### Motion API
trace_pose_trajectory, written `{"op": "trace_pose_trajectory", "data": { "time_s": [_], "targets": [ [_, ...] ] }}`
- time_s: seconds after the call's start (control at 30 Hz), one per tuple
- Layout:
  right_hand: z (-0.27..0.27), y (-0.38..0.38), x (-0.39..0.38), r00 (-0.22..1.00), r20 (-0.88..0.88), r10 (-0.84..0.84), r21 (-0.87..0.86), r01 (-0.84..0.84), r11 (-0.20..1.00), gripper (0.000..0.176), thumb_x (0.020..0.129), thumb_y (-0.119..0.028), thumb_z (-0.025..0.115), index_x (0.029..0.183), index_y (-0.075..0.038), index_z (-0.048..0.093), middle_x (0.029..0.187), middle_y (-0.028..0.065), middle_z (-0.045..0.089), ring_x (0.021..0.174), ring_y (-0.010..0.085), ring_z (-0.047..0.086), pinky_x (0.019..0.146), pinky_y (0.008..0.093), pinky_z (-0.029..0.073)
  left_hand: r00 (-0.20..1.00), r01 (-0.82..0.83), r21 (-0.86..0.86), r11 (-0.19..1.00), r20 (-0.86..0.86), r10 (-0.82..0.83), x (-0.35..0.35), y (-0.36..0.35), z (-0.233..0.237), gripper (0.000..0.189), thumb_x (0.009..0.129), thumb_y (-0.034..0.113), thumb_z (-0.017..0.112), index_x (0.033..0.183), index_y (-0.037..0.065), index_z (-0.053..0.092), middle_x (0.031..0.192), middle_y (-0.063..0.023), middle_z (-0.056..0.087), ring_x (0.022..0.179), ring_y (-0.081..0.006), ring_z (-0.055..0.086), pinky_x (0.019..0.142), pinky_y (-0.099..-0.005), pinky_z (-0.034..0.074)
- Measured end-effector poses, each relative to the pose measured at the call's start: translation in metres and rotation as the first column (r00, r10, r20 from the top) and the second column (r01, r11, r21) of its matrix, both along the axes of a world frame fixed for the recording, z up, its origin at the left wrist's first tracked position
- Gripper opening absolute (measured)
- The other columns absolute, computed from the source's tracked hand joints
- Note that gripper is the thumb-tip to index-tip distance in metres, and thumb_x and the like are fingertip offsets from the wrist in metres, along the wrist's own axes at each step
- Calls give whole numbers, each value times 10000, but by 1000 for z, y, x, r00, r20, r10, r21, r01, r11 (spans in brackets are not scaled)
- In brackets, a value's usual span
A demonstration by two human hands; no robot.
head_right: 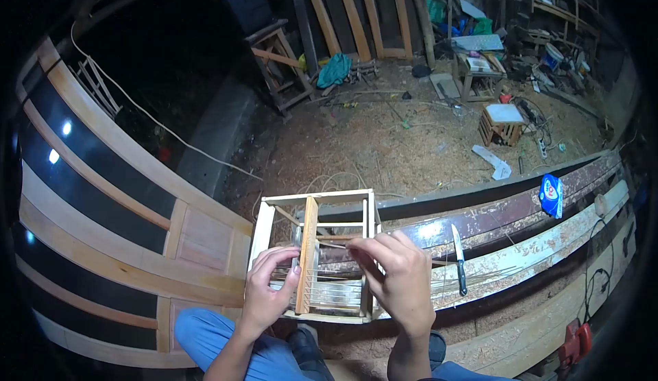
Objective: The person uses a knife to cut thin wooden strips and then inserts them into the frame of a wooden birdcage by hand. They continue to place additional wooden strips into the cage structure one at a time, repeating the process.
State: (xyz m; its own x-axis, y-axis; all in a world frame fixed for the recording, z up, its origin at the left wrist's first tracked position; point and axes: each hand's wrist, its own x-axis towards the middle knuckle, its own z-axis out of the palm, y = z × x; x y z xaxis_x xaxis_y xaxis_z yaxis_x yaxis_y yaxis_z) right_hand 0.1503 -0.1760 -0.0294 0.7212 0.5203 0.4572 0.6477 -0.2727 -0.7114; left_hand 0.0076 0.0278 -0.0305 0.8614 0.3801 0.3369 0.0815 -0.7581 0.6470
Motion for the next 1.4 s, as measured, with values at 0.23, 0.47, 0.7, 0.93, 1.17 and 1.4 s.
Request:
{"op": "trace_pose_trajectory", "data": {
  "time_s": [0.23, 0.47, 0.7, 0.93, 1.17, 1.4],
  "targets": [
    [-1, 0, -5, 999, -10, 46, -153, -47, 987, 138, 855, -144, 853, 979, -110, 804, 912, 36, 663, 862, 248, 648, 746, 407, 523, 998, -2, 40, 999, -58, 4, -3, -5, -1, 218, 944, 118, 776, 1144, 32, 784, 1087, -149, 782, 1029, -297, 715, 936, -408, 568],
    [-2, 2, -6, 997, 4, 78, -195, -76, 978, 134, 848, -172, 860, 964, -121, 815, 889, 38, 662, 874, 253, 640, 756, 410, 529, 999, -28, 54, 998, -24, 29, 1, 1, -5, 183, 912, 80, 823, 1084, 18, 812, 1034, -127, 793, 971, -254, 724, 878, -371, 582],
    [-7, 3, -3, 995, 13, 97, -139, -94, 986, 133, 845, -172, 856, 964, -126, 820, 883, 42, 656, 881, 253, 641, 734, 409, 531, 1000, -31, -46, 998, -3, 31, 0, 3, -5, 160, 889, 46, 846, 1043, 5, 828, 1009, -113, 797, 958, -222, 730, 890, -363, 574],
    [-7, 2, -6, 996, 10, 90, -153, -87, 984, 126, 853, -161, 853, 967, -120, 819, 890, 45, 664, 879, 252, 646, 720, 407, 537, 999, -33, -7, 999, 19, 33, 0, 2, -6, 173, 883, 76, 865, 1041, 13, 830, 993, -114, 799, 955, -232, 718, 916, -367, 551],
    [-5, -4, -6, 995, -19, 97, -158, -99, 982, 117, 863, -152, 854, 967, -115, 818, 898, 46, 676, 880, 251, 647, 717, 404, 542, 999, -41, -81, 996, -14, 40, -2, -3, -3, 177, 891, 103, 871, 1040, 15, 831, 972, -114, 802, 958, -242, 714, 935, -376, 538],
    [-6, -6, -6, 995, -31, 90, -144, -94, 985, 118, 866, -161, 855, 967, -111, 819, 892, 53, 674, 879, 251, 645, 730, 406, 540, 1000, -26, -19, 999, -1, 26, -1, -6, -3, 176, 895, 109, 871, 1041, 20, 833, 961, -111, 803, 957, -240, 714, 965, -386, 524]
  ]
}}
